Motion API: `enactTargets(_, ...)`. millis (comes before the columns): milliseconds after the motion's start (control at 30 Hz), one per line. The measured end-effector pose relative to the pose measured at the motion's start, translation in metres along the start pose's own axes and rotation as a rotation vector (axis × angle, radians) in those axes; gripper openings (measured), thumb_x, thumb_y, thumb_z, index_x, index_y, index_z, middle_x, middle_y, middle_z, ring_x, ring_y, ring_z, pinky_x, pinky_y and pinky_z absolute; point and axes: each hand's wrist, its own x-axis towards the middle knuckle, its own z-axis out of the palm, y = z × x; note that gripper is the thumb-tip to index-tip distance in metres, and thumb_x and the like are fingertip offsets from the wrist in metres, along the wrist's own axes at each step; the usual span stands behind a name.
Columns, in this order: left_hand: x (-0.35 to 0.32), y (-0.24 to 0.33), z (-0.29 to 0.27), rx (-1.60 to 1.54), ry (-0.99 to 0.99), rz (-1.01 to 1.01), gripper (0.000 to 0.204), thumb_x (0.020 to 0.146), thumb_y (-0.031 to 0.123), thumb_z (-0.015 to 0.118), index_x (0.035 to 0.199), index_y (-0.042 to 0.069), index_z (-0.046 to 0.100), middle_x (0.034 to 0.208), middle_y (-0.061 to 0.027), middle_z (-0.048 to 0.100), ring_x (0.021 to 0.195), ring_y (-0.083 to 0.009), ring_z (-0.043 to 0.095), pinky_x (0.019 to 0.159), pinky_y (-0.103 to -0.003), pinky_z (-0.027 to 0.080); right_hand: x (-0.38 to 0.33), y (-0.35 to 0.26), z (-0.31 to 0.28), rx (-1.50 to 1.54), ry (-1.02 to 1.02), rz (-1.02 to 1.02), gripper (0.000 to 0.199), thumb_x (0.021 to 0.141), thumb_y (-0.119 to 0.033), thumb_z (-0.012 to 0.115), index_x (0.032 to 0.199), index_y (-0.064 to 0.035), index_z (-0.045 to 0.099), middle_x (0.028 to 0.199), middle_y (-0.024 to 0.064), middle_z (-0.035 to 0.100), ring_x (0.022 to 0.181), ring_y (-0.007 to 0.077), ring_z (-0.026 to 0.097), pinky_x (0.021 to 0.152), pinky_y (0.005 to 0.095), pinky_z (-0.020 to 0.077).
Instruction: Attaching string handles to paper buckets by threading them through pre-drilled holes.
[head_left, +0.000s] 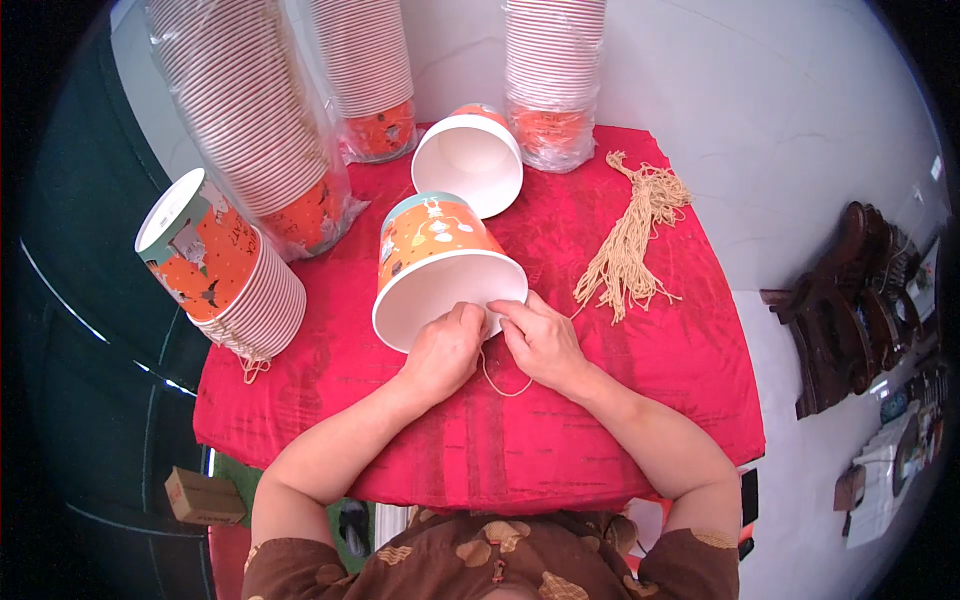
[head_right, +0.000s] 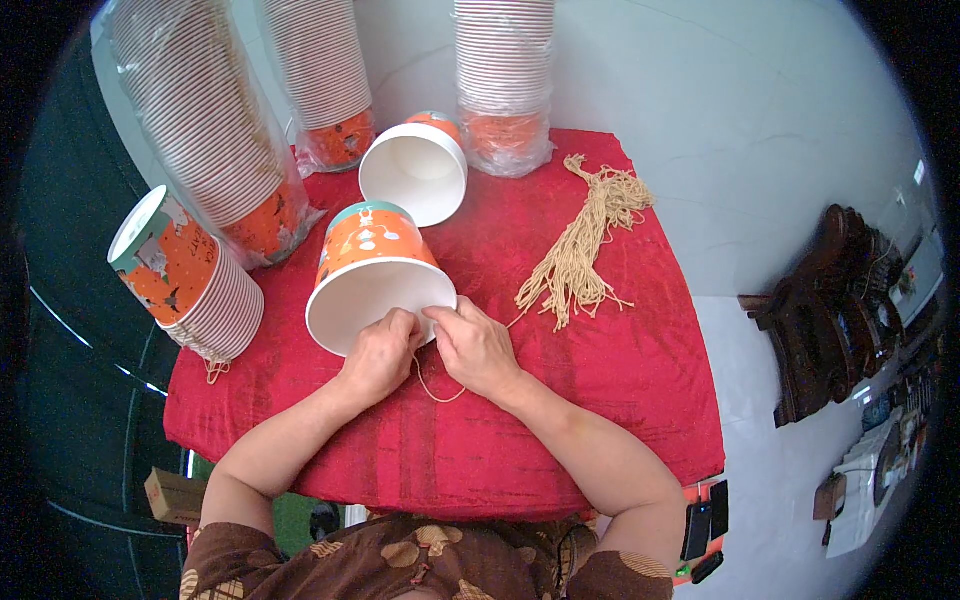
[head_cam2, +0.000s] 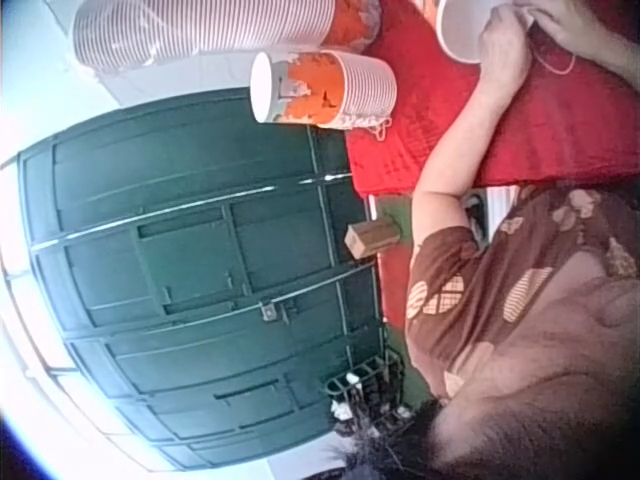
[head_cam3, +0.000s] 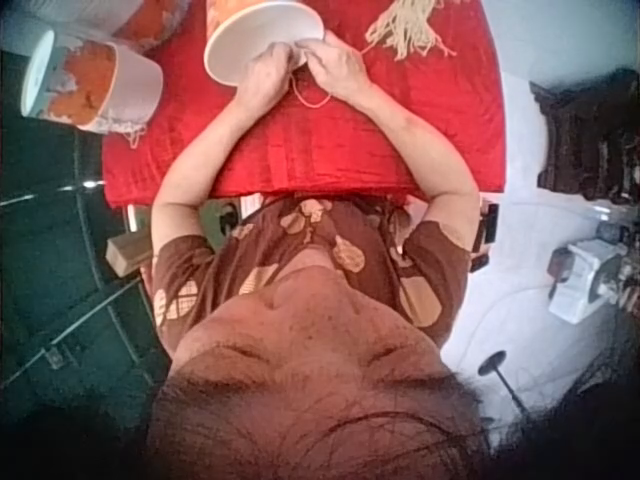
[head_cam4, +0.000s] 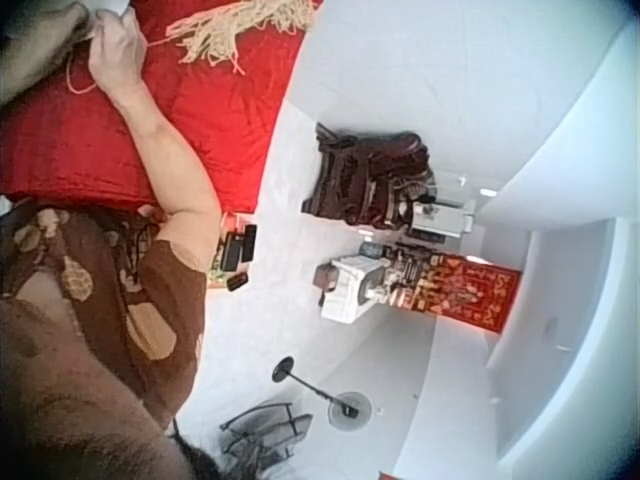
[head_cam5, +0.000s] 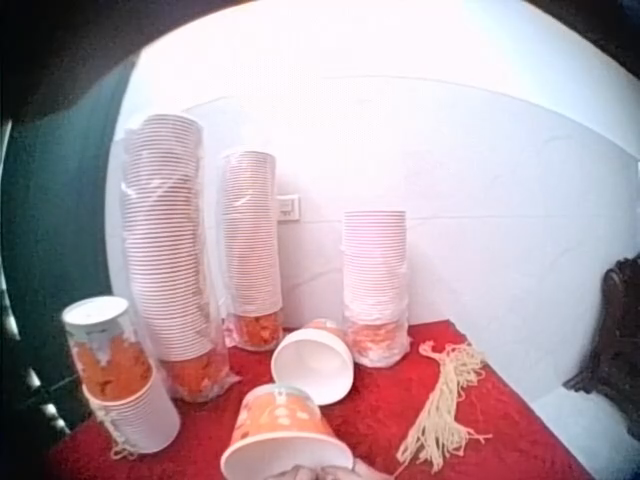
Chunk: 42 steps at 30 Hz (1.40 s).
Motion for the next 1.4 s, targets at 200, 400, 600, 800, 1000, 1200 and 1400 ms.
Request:
enactTargets(200,-0.001,0.0,0.0,-0.04,0.015,0.025,0.017,0.089,0.01,0.06,0.095,0.0,0.048,0.084,-0.0199,0.059,0.073,-0.0378,0.063,0.062,-0.046,0.052,-0.001,-0.001,-0.002,-0.006,-0.061,-0.046,0.021,0.085,-0.008,0.061,0.106,-0.0057,0.064,0.103,0.0163,0.061,0.087,0.0354,0.064,0.072,0.0455,0.0532)
enactTargets(400,-0.005,-0.001,-0.003,-0.049,0.023,0.021,0.019,0.088,0.012,0.063,0.093,0.001,0.048,0.084,-0.0195,0.059,0.073,-0.0378,0.063,0.062,-0.046,0.052,-0.002,0.001,-0.001,0.039,-0.098,-0.03,0.012,0.085,-0.012,0.065,0.095,-0.0052,0.063,0.096,0.0154,0.062,0.082,0.0351,0.064,0.068,0.0455,0.0521)
enactTargets(600,-0.004,0.002,-0.014,-0.354,-0.004,-0.115,0.015,0.086,0.007,0.065,0.086,-0.001,0.053,0.083,-0.0207,0.061,0.077,-0.0402,0.063,0.066,-0.046,0.049,-0.004,0.006,-0.002,0.07,-0.102,-0.043,0.01,0.085,-0.012,0.066,0.089,-0.0037,0.061,0.088,0.0152,0.062,0.076,0.035,0.064,0.063,0.0452,0.0514)
enactTargets(800,-0.003,-0.002,-0.018,-0.41,-0.036,-0.248,0.01,0.086,0.004,0.062,0.087,-0.002,0.054,0.086,-0.0228,0.061,0.081,-0.0421,0.062,0.069,-0.047,0.049,-0.004,0.0,-0.005,-0.007,-0.145,-0.16,0.009,0.084,-0.009,0.065,0.089,-0.0028,0.06,0.086,0.0144,0.059,0.074,0.034,0.063,0.062,0.0449,0.0509)
enactTargets(1000,-0.002,-0.002,-0.015,-0.276,0.016,-0.308,0.011,0.087,0.005,0.06,0.087,-0.003,0.054,0.088,-0.0261,0.061,0.082,-0.045,0.062,0.071,-0.049,0.05,-0.003,-0.011,-0.009,-0.143,-0.148,-0.323,0.009,0.078,-0.006,0.064,0.084,-0.0027,0.058,0.084,0.0132,0.057,0.075,0.0313,0.062,0.06,0.0415,0.052)
enactTargets(1200,0.0,-0.001,-0.01,-0.187,0.025,-0.322,0.011,0.083,0.004,0.064,0.086,-0.004,0.057,0.084,-0.0235,0.061,0.081,-0.0418,0.062,0.072,-0.047,0.05,-0.01,-0.026,-0.009,-0.451,-0.165,-0.462,0.007,0.073,-0.008,0.061,0.075,-0.0041,0.055,0.081,0.0108,0.054,0.076,0.0242,0.06,0.055,0.0336,0.051)
enactTargets(1400,0.001,-0.005,-0.016,-0.192,-0.032,-0.281,0.012,0.081,0.007,0.062,0.079,-0.004,0.059,0.091,-0.0238,0.061,0.082,-0.0438,0.062,0.073,-0.049,0.051,-0.005,-0.016,-0.008,-0.308,-0.078,-0.421,0.007,0.072,-0.001,0.062,0.072,-0.0007,0.054,0.101,0.0147,0.057,0.082,0.0281,0.059,0.061,0.0374,0.0525)
